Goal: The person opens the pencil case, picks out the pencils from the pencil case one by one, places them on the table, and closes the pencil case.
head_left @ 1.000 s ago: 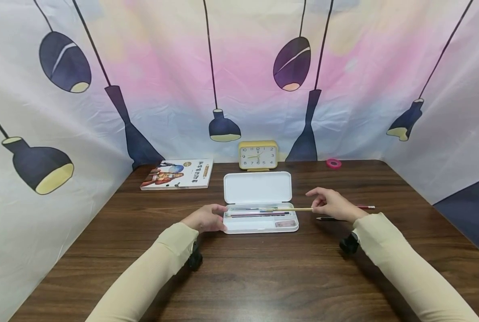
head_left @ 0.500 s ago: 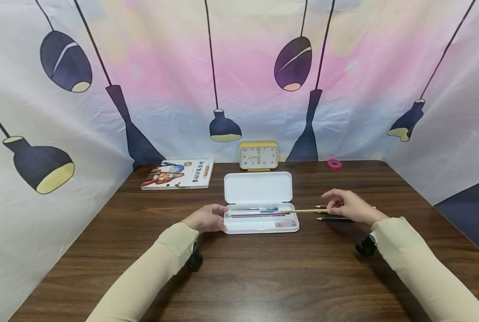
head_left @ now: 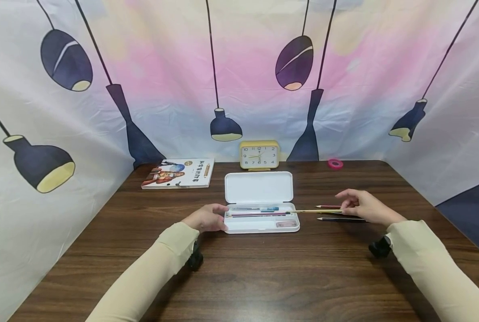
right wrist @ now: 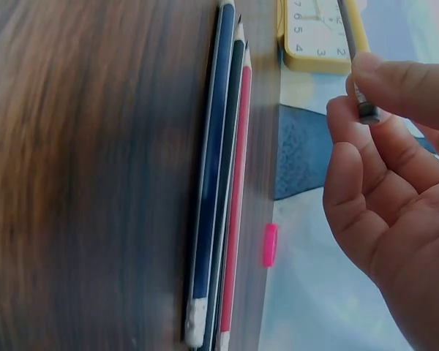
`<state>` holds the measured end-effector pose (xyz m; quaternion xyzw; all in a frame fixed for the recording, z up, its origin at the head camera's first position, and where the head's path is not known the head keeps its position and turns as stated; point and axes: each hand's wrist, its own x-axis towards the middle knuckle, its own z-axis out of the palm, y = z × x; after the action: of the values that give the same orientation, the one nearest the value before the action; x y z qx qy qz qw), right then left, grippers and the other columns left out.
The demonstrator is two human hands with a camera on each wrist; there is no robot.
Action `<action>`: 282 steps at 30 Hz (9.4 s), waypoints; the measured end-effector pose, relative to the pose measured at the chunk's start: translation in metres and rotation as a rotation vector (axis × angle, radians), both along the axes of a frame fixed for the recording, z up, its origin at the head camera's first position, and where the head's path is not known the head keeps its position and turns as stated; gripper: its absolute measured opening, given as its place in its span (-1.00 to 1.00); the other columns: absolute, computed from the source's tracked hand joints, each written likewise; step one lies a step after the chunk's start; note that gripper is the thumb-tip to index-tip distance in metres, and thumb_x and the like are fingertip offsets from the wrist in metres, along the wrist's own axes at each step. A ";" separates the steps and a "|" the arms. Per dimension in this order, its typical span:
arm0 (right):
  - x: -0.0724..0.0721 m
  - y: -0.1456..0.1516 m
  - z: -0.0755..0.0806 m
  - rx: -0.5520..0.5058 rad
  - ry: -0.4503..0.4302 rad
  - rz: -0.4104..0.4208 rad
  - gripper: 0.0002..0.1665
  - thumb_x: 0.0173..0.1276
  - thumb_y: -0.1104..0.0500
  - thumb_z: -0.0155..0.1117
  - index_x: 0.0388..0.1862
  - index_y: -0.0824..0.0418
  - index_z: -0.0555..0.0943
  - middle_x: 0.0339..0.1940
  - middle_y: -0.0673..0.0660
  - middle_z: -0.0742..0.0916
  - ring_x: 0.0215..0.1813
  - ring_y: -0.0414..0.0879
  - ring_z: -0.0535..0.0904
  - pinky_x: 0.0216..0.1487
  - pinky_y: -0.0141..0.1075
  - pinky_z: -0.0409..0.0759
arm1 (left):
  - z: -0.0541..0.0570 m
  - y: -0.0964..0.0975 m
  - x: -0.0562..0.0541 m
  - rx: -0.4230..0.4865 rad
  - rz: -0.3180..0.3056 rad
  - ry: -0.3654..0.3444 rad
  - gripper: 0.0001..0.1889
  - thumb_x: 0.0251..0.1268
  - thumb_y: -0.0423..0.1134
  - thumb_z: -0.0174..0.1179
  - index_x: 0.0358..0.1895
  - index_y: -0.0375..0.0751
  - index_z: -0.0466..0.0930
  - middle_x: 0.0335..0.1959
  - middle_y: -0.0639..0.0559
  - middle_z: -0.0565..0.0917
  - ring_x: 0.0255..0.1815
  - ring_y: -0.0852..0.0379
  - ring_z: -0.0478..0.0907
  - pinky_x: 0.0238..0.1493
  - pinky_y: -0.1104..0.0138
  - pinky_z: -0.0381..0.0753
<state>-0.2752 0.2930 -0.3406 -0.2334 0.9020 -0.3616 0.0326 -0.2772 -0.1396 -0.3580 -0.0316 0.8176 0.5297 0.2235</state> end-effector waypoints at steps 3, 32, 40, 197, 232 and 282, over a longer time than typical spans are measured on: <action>0.001 0.005 0.000 -0.001 -0.014 -0.001 -0.54 0.11 0.37 0.19 0.01 0.48 0.36 -0.46 0.08 0.58 -0.40 -0.11 0.50 -0.41 -0.34 0.46 | 0.000 0.000 0.000 -0.002 0.002 0.001 -0.36 -0.14 -0.60 0.19 0.15 -0.26 0.31 -0.13 -0.19 0.45 -0.31 0.08 0.45 -0.31 0.30 0.49; 0.011 0.050 -0.013 -0.015 -0.137 -0.005 -0.56 0.14 0.47 0.09 0.00 0.61 0.27 -0.48 0.13 0.56 -0.44 -0.18 0.47 -0.37 -0.33 0.49 | 0.001 -0.001 0.000 -0.006 0.001 0.001 -0.37 -0.14 -0.60 0.19 0.15 -0.27 0.31 -0.12 -0.19 0.45 -0.31 0.08 0.45 -0.30 0.30 0.49; 0.007 0.054 -0.021 0.012 -0.155 -0.039 -0.55 0.11 0.48 0.10 0.00 0.61 0.27 -0.50 0.12 0.55 -0.46 -0.17 0.46 -0.39 -0.34 0.47 | 0.000 0.000 0.000 -0.010 0.003 0.002 -0.37 -0.14 -0.59 0.20 0.14 -0.27 0.31 -0.14 -0.19 0.46 -0.32 0.08 0.46 -0.30 0.30 0.49; -0.043 -0.160 -0.013 0.236 -0.059 0.207 -0.47 0.10 0.36 0.20 0.09 0.27 0.36 -0.39 0.02 0.58 -0.33 -0.16 0.48 -0.20 -0.26 0.45 | -0.001 -0.002 -0.001 0.010 -0.012 -0.010 -0.38 -0.12 -0.57 0.20 0.14 -0.28 0.30 -0.11 -0.19 0.44 -0.30 0.07 0.45 -0.27 0.29 0.49; -0.043 -0.167 -0.019 0.223 -0.061 0.213 -0.50 0.13 0.42 0.11 0.10 0.27 0.35 -0.47 0.01 0.55 -0.41 -0.18 0.42 -0.31 -0.32 0.42 | 0.000 0.001 0.000 0.012 -0.001 -0.009 -0.36 -0.15 -0.61 0.19 0.14 -0.29 0.30 -0.13 -0.20 0.45 -0.32 0.07 0.45 -0.32 0.32 0.49; -0.038 -0.073 0.004 0.120 0.018 0.088 -0.50 0.11 0.39 0.16 0.07 0.37 0.36 -0.47 0.04 0.54 -0.45 -0.12 0.42 -0.41 -0.28 0.42 | 0.002 0.001 0.002 -0.011 0.002 -0.006 -0.37 -0.15 -0.60 0.19 0.13 -0.28 0.31 -0.14 -0.20 0.44 -0.31 0.06 0.45 -0.30 0.31 0.50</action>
<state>-0.3132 0.2197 -0.3367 -0.2736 0.9113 -0.3028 0.0542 -0.2754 -0.1383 -0.3563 -0.0353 0.8197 0.5255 0.2251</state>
